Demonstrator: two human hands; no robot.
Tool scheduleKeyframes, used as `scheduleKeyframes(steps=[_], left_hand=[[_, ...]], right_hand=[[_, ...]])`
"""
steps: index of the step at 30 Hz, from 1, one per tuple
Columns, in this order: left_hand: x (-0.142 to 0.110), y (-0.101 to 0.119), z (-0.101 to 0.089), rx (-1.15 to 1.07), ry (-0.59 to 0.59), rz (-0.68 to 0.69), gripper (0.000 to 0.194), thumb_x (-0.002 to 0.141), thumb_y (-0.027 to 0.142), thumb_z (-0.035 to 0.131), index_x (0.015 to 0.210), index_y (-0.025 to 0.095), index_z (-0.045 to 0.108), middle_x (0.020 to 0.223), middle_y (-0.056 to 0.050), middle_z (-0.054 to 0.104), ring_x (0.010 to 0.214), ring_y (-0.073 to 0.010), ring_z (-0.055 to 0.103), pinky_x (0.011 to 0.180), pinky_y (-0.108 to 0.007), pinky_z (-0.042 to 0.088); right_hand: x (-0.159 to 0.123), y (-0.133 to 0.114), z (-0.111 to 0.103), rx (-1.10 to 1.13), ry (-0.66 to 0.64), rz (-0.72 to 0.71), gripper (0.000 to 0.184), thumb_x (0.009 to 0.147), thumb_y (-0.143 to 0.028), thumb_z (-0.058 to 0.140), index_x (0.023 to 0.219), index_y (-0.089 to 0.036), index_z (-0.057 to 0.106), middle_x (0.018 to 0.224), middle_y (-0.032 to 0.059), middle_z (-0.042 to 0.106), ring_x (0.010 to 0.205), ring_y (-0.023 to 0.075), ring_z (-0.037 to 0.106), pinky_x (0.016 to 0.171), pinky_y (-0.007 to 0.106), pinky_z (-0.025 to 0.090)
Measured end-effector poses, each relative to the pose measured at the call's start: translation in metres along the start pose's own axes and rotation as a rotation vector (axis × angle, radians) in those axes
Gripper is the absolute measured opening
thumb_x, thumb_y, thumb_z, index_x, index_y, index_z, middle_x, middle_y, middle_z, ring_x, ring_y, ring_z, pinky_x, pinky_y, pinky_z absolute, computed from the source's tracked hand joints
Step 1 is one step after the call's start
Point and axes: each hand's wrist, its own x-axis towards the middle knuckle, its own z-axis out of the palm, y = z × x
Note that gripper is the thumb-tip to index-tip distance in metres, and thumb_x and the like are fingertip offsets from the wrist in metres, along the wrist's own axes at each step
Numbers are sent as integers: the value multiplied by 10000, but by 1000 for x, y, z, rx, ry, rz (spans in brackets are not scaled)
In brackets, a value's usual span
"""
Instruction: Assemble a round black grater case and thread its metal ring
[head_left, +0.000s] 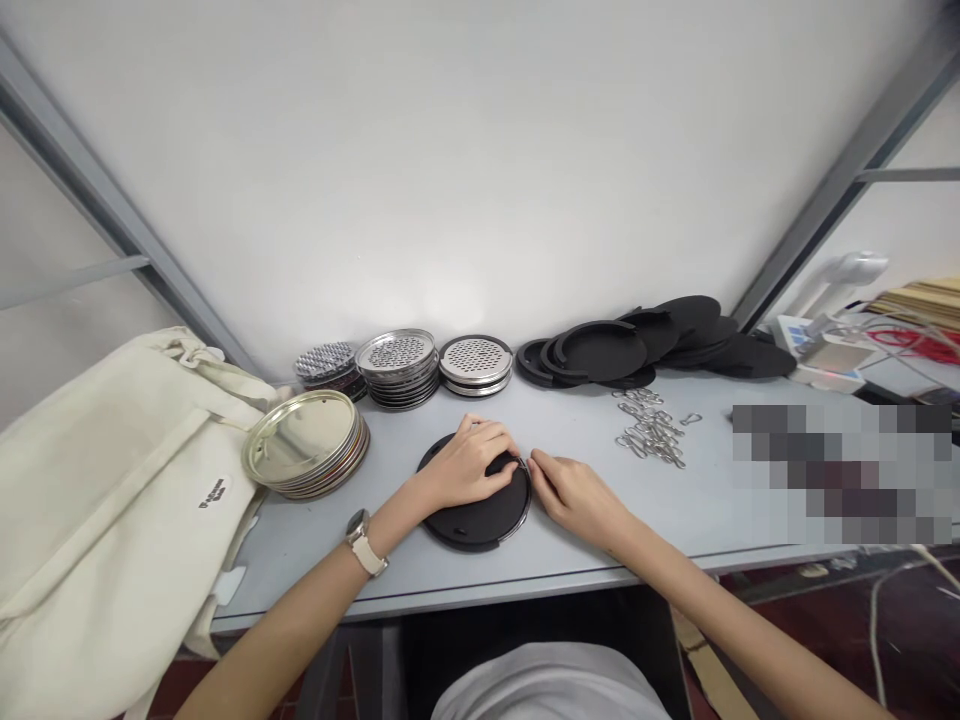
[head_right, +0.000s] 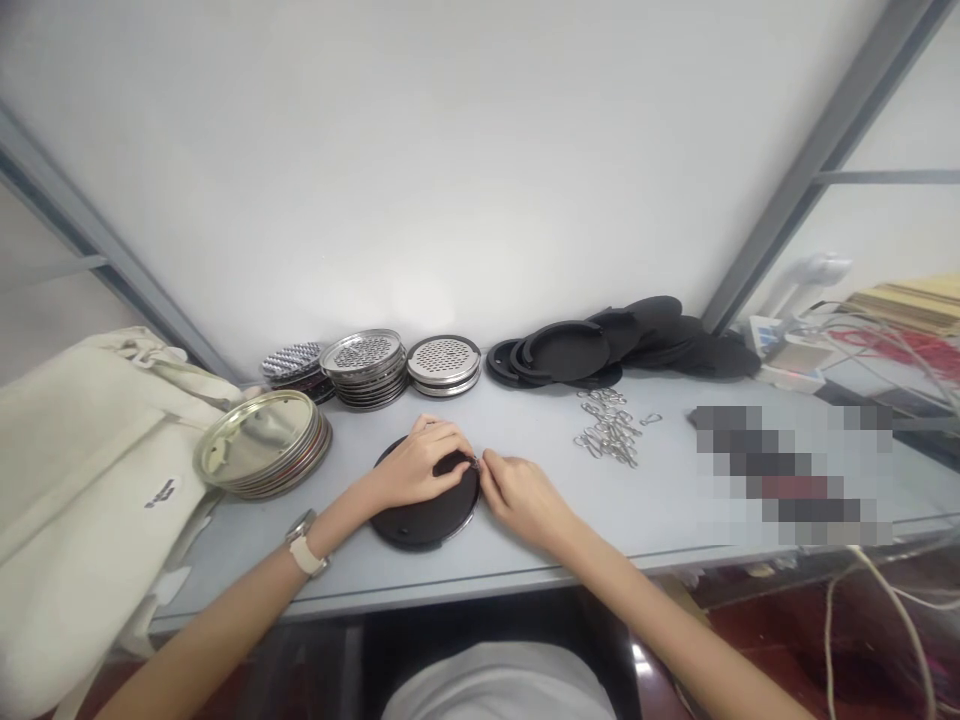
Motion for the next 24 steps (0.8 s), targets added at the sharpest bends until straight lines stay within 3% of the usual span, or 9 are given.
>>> scheduleKeyframes(steps=[11,17,24], left_hand=[[0,3,0,-91,20,-24,155,805,153,518,951,186,476,873,-27,567,838,-175,542,807,-306,403],[0,6,-1,-68,-4,18,123,803,193,525,922,186,493,862,-31,577,849,-185,553,826,-326,408],[1,7,-4,-34,-4,21,211,806,206,526,1013,183,492,966,-64,587,941,-216,546,856,-346,410]], right_hand=[[1,-1,3,-24,15,86,239,970,-279,242,831,-210,423,603,4,579,510,159,541,508,255,266],[2,-2,3,-68,-26,-5,249,960,-256,266,828,-194,468,651,24,593,560,155,545,544,253,289],[2,-2,-2,-59,-54,-1,267,953,-257,295,757,-199,466,648,15,584,575,142,535,566,254,287]])
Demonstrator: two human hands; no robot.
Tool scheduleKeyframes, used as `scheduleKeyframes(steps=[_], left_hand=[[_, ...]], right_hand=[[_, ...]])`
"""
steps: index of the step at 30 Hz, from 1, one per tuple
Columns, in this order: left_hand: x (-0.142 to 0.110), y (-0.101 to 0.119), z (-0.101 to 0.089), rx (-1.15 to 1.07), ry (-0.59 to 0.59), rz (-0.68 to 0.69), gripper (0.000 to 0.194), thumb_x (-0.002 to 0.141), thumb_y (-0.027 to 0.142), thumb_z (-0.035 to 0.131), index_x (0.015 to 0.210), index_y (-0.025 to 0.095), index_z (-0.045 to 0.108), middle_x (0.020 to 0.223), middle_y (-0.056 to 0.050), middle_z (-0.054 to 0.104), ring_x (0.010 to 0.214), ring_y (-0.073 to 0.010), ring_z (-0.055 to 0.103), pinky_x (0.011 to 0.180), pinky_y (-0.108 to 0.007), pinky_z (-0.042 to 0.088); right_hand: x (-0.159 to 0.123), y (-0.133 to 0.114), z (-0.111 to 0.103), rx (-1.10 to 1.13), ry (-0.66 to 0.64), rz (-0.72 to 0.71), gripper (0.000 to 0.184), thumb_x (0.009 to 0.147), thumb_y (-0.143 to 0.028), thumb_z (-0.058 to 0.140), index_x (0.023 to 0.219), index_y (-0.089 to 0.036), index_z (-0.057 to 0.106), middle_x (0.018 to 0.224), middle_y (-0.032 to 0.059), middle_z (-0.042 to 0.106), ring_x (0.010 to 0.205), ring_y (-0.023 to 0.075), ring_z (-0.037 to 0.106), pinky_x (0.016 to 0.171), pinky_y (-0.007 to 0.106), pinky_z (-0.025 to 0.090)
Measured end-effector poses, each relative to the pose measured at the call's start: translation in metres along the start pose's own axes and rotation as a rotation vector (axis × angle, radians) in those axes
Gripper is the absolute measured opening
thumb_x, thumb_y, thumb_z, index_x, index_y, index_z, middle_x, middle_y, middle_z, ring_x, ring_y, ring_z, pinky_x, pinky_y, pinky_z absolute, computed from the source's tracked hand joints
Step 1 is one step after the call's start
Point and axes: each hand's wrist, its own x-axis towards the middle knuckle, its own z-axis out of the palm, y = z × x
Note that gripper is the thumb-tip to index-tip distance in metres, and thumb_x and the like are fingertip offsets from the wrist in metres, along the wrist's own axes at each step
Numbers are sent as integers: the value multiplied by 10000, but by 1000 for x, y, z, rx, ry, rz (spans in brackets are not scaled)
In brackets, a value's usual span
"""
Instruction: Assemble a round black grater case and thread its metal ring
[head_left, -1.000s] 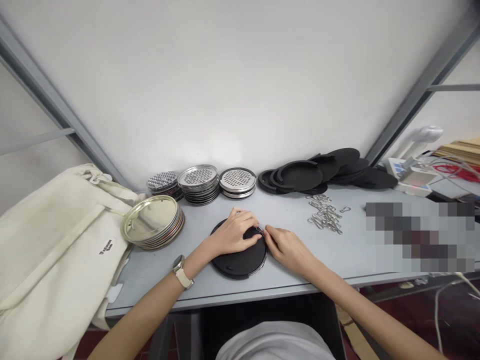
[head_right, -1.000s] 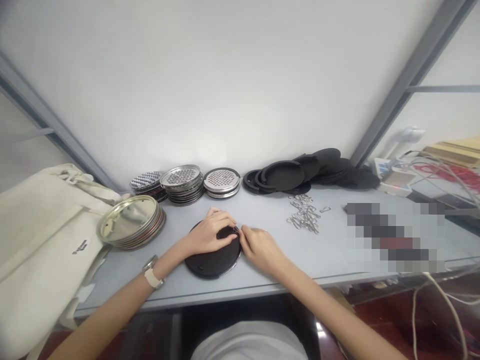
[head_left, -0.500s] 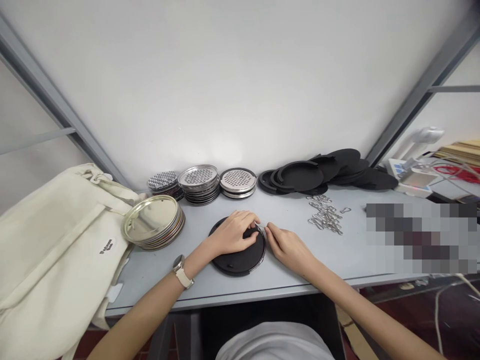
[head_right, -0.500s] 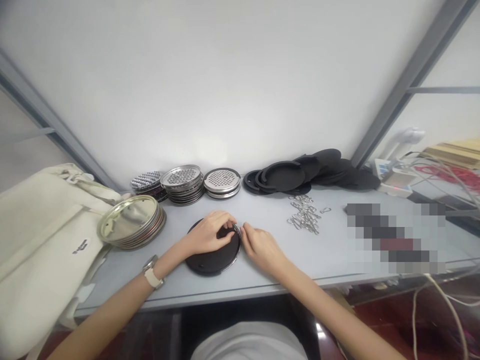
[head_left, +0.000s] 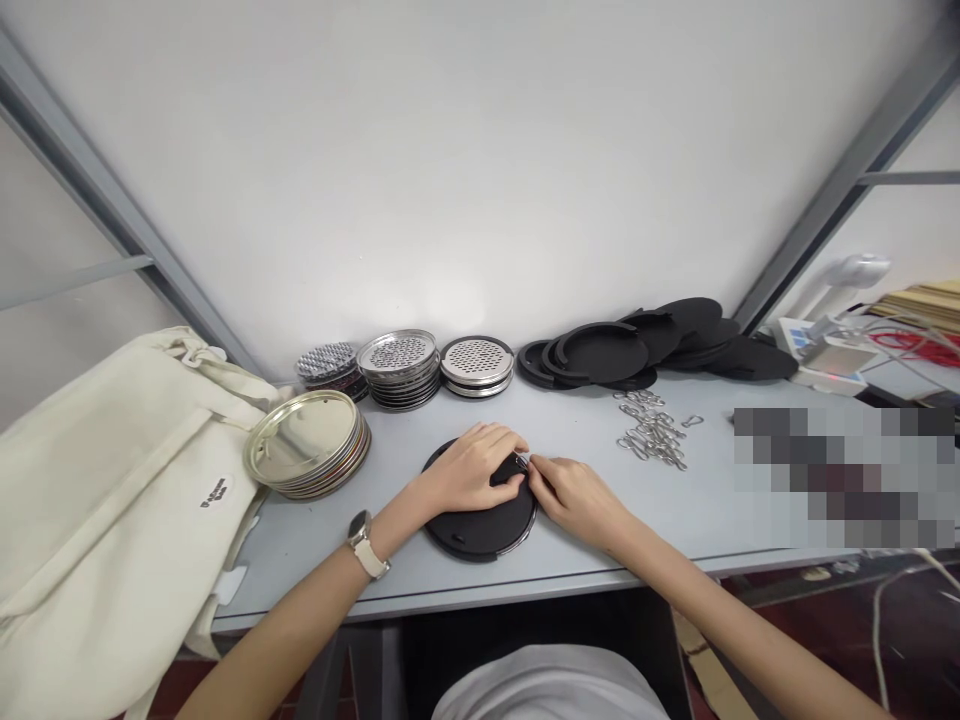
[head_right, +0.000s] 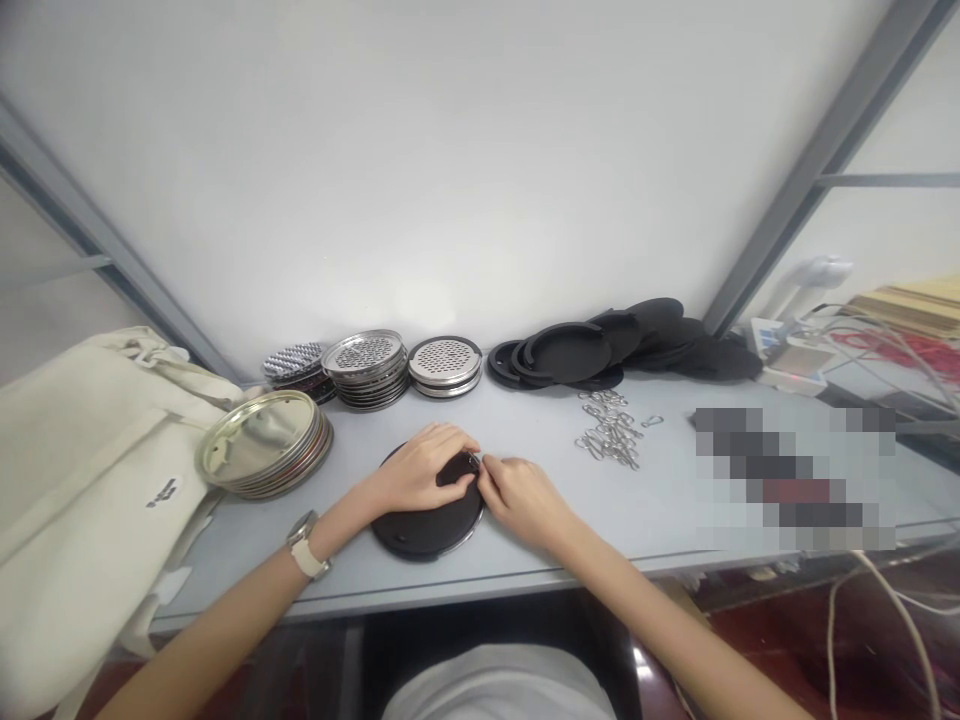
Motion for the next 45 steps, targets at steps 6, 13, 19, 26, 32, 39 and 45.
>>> scheduleKeyframes(steps=[6,13,19,26,32,39,45], left_hand=[[0,-1,1,-27,-39,9,220,825,182,515,1045,186,502,991,-58,611,956,-211,561,890,-345,398],[0,-1,0,-79,-29,18,236,818,144,531,1048,188,502,1015,-43,622,973,-189,567,902,-323,401],[0,-2,0,-104,-23,17,247,816,148,534,1057,197,506,1023,-45,627,988,-191,572,912,-332,406],[0,-3,2,-117,-14,8,244,811,146,538,1047,200,510,1004,-43,629,976,-194,580,905,-337,416],[0,-3,1,-132,-17,13,235,813,139,541,1039,195,507,1011,-44,626,978,-188,575,909,-324,415],[0,-2,1,-142,-23,1,232,816,146,537,1040,196,510,999,-46,626,969,-192,580,898,-332,424],[0,-3,1,-153,-23,4,233,816,140,537,1040,198,508,999,-43,624,968,-188,575,904,-328,422]], right_hand=[[0,0,0,16,-2,7,284,958,-273,300,759,-196,487,681,27,615,601,146,562,576,251,296],[-2,-2,-1,49,23,54,325,954,-293,309,717,-198,510,662,28,619,595,146,566,565,248,301],[-2,-3,-1,79,48,65,255,942,-287,315,778,-206,493,663,17,616,570,149,557,542,246,293],[-3,-3,0,94,60,80,166,929,-285,324,850,-220,455,658,2,613,554,161,569,528,240,297],[-3,-4,-1,97,57,79,145,933,-289,315,863,-222,423,654,-3,606,553,168,575,524,240,295],[-3,-2,1,50,41,62,174,937,-278,305,841,-212,435,664,12,617,563,165,573,531,252,272],[-1,-1,3,11,40,31,211,943,-267,282,855,-197,461,657,25,617,558,164,565,538,262,262]])
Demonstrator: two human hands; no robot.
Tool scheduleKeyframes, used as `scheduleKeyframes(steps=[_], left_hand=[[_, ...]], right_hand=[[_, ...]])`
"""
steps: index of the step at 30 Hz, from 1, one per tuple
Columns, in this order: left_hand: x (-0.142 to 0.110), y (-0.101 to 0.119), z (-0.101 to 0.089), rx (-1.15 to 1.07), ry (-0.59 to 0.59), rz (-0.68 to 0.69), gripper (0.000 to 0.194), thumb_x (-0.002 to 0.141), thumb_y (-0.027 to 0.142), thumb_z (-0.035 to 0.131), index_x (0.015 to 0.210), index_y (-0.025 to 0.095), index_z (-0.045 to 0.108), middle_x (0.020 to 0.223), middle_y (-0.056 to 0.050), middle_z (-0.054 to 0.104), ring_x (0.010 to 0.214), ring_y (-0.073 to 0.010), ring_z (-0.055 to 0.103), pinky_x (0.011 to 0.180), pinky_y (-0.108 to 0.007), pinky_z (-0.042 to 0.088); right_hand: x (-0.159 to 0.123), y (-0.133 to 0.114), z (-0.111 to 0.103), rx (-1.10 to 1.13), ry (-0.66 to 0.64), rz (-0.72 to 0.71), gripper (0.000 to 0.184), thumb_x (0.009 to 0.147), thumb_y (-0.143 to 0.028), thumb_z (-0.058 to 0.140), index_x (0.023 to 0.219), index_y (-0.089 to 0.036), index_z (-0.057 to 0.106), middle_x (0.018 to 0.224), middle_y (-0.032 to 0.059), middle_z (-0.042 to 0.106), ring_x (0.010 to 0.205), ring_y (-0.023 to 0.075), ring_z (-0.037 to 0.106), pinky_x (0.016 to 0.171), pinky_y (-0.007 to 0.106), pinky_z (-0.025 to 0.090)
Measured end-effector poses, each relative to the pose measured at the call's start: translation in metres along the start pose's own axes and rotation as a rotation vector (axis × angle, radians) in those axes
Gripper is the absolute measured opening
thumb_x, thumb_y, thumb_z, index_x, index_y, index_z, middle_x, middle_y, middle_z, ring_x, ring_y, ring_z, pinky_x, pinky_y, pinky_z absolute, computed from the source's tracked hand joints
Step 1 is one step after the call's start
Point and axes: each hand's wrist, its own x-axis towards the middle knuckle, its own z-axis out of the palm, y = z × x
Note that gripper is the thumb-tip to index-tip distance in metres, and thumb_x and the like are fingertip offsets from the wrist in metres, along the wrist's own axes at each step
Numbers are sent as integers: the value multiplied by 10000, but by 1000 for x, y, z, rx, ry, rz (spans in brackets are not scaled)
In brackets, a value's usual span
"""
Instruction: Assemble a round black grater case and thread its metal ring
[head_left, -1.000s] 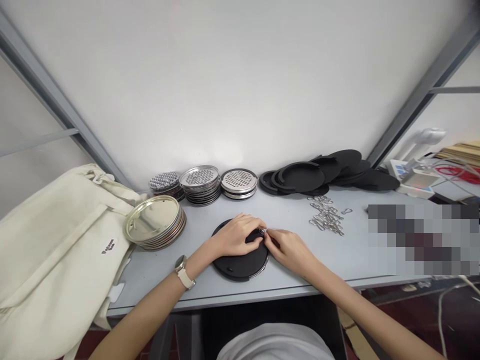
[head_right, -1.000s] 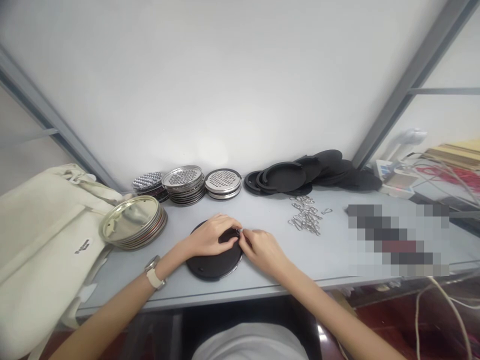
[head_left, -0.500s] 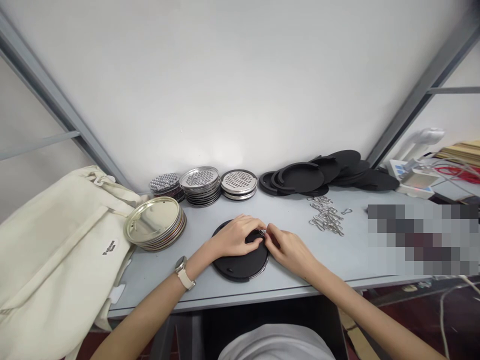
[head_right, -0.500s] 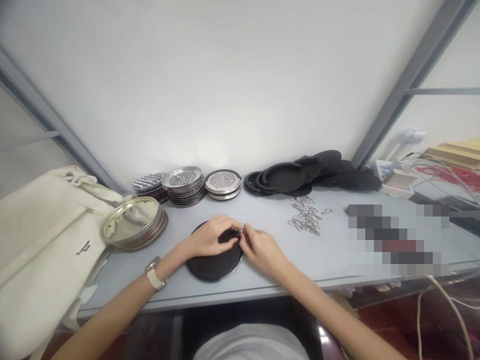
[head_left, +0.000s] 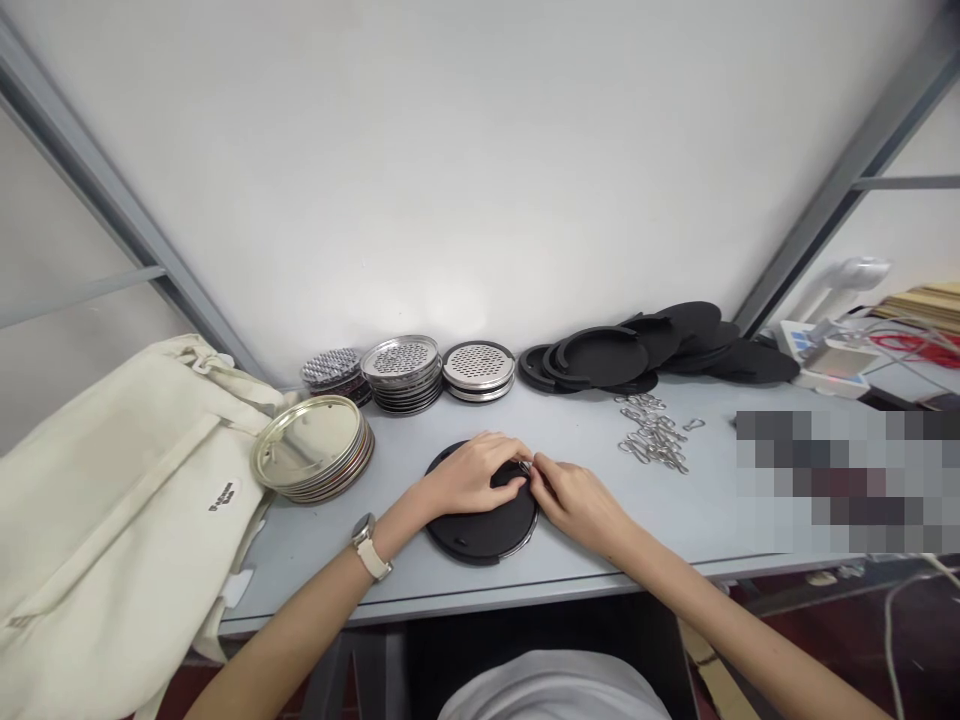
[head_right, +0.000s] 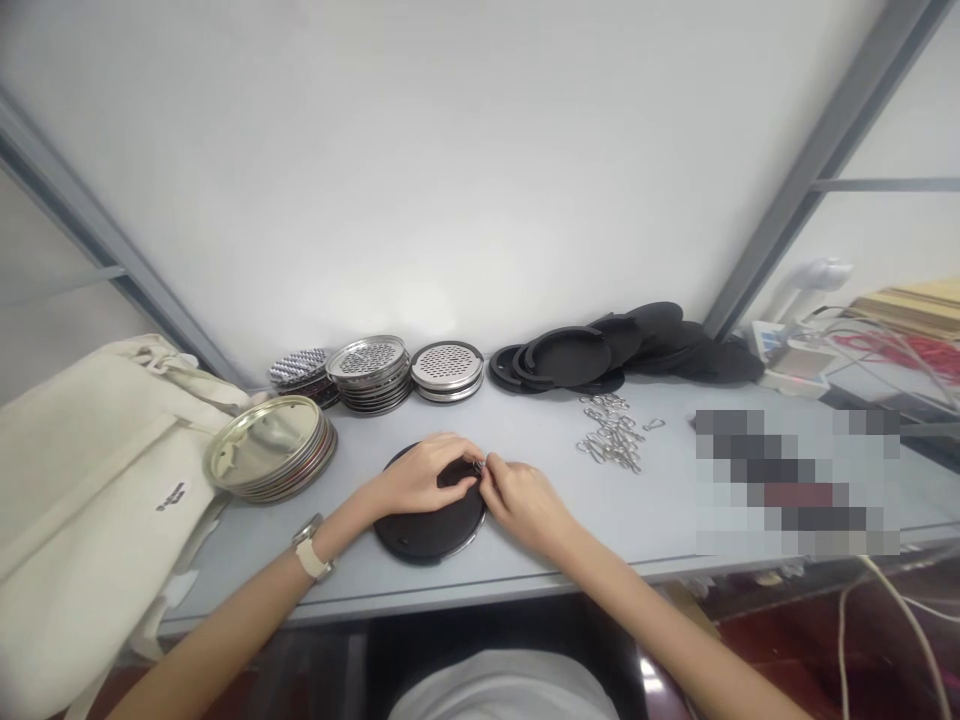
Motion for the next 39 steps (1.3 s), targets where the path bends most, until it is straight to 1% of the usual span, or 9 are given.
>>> scheduleKeyframes(steps=[5,12,22,28,39], left_hand=[[0,-2,1,-3,2,6,213,817,143,541,1021,194,508,984,-37,619,949,-178,572,897,-315,422],[0,-1,0,7,-5,1,198,821,146,533,1011,193,507,972,-38,612,932,-176,569,881,-310,430],[1,-2,0,-15,4,6,186,802,131,559,977,184,525,959,-28,624,927,-168,567,887,-299,417],[1,-2,0,-36,14,14,228,805,123,553,1023,188,538,982,-31,631,958,-172,569,909,-304,407],[0,-2,-1,-26,-18,29,223,832,135,529,1039,198,580,968,-32,643,935,-177,567,894,-314,401]], right_hand=[[0,0,0,24,5,-7,200,948,-262,277,849,-200,440,653,20,607,562,163,566,537,259,269],[-1,0,1,70,6,31,166,951,-267,280,870,-206,412,659,13,605,568,170,573,534,253,284],[1,2,4,-44,-15,-31,228,959,-244,252,895,-178,460,679,42,623,590,181,580,550,270,284],[0,4,6,-55,-23,-41,254,963,-240,252,978,-151,490,731,67,648,634,189,598,572,273,300],[0,3,6,-91,-16,-52,232,962,-215,255,930,-159,478,693,48,624,605,177,572,557,271,279]])
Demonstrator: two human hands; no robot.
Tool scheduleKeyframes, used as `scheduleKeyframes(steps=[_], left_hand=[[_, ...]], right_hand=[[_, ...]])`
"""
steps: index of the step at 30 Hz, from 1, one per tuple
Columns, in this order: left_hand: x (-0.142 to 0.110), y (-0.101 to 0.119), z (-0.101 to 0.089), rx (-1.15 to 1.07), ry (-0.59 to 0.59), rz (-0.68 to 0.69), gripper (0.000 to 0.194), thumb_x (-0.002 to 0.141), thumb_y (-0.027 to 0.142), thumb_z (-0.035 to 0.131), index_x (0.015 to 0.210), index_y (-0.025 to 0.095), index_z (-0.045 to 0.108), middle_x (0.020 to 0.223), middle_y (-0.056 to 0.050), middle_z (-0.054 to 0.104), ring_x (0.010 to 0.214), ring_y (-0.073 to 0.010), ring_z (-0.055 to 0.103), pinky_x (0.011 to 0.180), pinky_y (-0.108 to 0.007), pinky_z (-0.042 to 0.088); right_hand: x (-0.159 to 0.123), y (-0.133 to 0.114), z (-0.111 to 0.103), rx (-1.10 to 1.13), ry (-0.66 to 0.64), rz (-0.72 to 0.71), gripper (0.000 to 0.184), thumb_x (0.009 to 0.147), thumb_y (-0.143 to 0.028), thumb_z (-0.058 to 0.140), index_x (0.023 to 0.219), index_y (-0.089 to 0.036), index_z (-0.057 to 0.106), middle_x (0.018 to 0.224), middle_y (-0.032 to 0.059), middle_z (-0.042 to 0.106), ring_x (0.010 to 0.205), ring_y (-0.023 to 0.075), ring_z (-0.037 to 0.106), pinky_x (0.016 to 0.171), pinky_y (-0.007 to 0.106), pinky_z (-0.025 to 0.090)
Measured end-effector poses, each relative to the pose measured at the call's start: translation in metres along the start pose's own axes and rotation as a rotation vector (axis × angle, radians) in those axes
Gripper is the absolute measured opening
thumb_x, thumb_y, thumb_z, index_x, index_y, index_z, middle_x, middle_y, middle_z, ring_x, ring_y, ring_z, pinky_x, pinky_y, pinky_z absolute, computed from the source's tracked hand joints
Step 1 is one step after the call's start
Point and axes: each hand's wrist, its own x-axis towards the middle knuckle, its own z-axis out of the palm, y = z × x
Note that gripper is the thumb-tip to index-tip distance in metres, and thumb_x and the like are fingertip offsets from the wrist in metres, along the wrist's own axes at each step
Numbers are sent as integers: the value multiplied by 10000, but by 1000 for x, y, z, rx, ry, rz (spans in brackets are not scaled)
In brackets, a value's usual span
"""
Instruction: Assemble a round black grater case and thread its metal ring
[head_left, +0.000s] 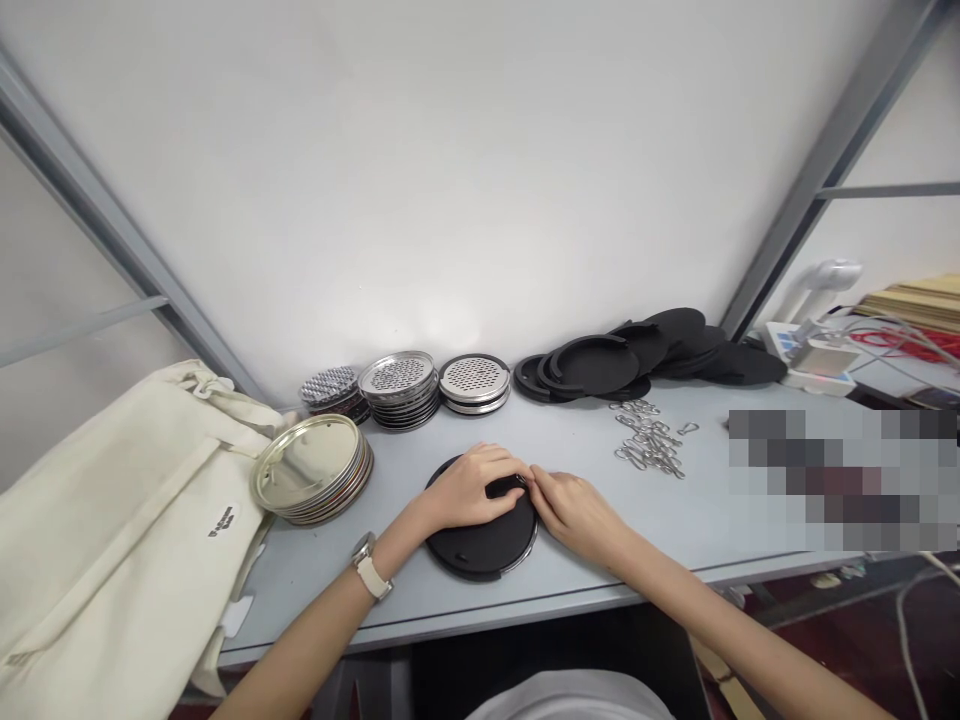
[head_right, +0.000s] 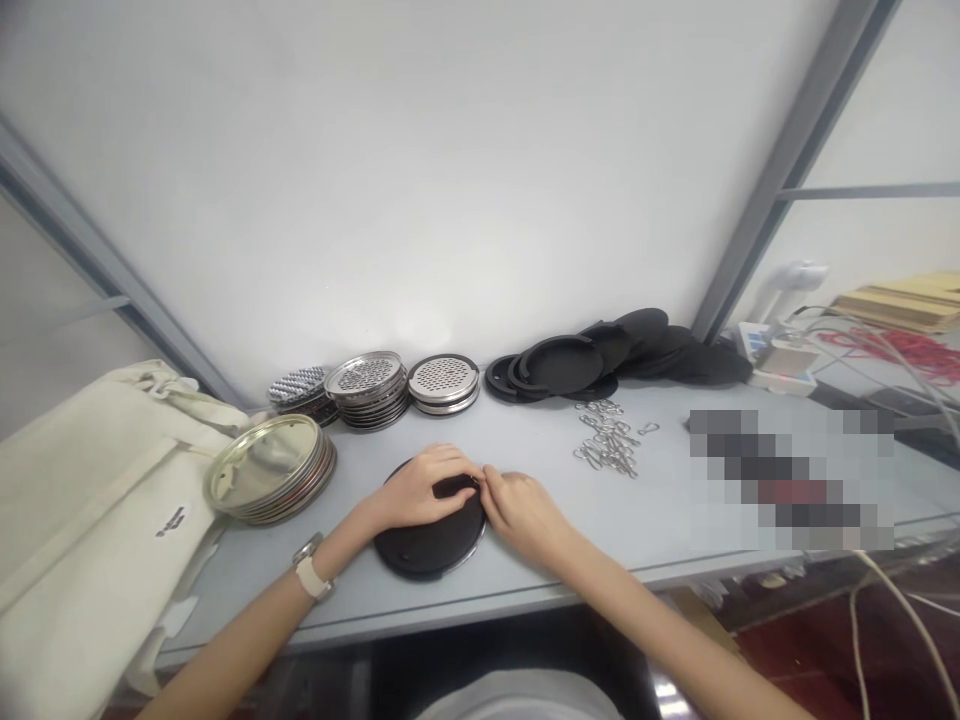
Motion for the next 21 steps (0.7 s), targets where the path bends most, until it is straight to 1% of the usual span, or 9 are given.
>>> scheduleKeyframes(steps=[4,10,12,16,21], left_hand=[[0,-1,1,-26,16,1,219,836,137,529,1039,197,583,971,-33,645,937,-173,568,900,-314,403],[0,-3,3,-37,43,10,105,837,149,532,901,182,608,944,-42,642,927,-169,574,886,-309,415],[0,-3,3,-38,42,8,121,837,144,526,918,183,607,943,-42,642,930,-168,574,887,-311,417],[0,0,1,-41,36,-6,193,829,130,528,1002,187,590,954,-37,639,935,-168,567,896,-313,418],[1,1,0,-48,31,-17,201,832,144,530,1018,194,586,966,-39,634,937,-172,564,895,-314,420]], right_hand=[[0,1,1,-24,4,-23,221,963,-210,257,943,-154,469,693,47,619,594,170,560,549,265,270],[0,1,0,-55,0,-74,220,955,-180,247,898,-157,458,666,37,595,566,160,534,531,260,264],[0,1,0,-61,3,-85,223,956,-183,244,902,-155,458,663,38,594,562,160,531,529,261,264],[-1,1,0,-47,4,-57,226,964,-205,251,917,-151,465,667,42,606,570,163,543,537,261,271],[0,1,0,-44,6,-60,245,966,-213,246,937,-146,480,681,48,617,588,168,557,549,265,280]])
